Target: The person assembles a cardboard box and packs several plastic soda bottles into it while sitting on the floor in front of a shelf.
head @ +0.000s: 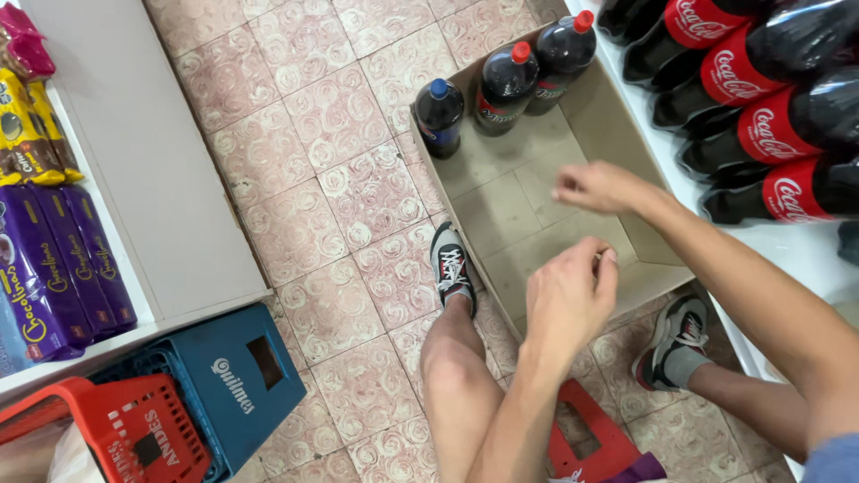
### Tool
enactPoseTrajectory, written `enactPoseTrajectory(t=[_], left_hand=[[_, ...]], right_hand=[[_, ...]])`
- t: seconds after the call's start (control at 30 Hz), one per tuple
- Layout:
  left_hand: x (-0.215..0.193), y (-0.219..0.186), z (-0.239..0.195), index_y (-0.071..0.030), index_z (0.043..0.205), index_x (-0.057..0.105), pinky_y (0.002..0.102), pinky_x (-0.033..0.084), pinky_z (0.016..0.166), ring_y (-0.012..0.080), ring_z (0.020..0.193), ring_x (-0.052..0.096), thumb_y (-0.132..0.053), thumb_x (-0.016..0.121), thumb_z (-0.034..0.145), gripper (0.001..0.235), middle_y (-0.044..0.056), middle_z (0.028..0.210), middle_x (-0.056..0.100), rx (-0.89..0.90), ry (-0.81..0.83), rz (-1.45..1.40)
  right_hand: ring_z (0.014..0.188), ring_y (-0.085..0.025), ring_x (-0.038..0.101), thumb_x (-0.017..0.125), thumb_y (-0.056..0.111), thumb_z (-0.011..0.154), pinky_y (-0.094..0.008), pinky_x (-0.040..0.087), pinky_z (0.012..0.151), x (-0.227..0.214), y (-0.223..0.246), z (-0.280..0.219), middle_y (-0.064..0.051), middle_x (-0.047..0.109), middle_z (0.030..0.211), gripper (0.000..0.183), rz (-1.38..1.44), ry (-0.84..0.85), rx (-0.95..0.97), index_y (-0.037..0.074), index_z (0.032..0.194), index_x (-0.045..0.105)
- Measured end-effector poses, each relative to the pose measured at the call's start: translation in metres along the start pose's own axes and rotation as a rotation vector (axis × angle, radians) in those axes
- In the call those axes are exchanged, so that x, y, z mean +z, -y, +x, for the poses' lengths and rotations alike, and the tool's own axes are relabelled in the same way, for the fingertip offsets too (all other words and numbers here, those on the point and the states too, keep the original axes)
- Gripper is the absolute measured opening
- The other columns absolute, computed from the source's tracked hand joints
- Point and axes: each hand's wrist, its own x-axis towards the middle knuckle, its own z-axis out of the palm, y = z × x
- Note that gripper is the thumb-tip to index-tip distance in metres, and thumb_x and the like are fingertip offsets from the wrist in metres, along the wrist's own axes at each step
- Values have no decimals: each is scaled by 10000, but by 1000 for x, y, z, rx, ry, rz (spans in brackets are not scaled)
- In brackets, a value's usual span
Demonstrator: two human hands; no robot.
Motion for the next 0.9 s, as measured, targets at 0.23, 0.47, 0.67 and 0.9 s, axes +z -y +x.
enactPoseTrajectory(t=[0.23,0.47,0.67,0.9], left_hand=[[6,4,0,-130,1045,703,540,559,736,384,785,725,-253,516,996,229,131,786,723,-2,54,2],[18,11,4,-131,1042,718,549,550,764,429,814,727,-270,535,1002,234,153,813,744,17,96,112],[28,16,1,-147,1048,711,553,534,760,428,807,716,-250,532,1012,209,138,793,747,63,170,221],[52,26,7,-186,1009,701,483,551,752,322,737,716,-265,532,1022,187,49,760,741,44,218,305]], right_hand=[[1146,-426,714,588,429,940,-549,549,986,94,-125,-181,-208,807,1146,416,114,219,156,116,1187,709],[1206,-415,678,514,526,986,-525,530,1046,112,-160,-271,-191,781,1198,462,205,77,416,149,1179,698],[1156,-393,684,517,616,971,-545,518,1006,101,-184,-254,-128,761,1175,487,233,-155,411,187,1147,663],[1097,-456,674,605,337,1048,-580,505,949,72,-255,-298,-216,722,1173,310,341,-652,450,71,1178,695]])
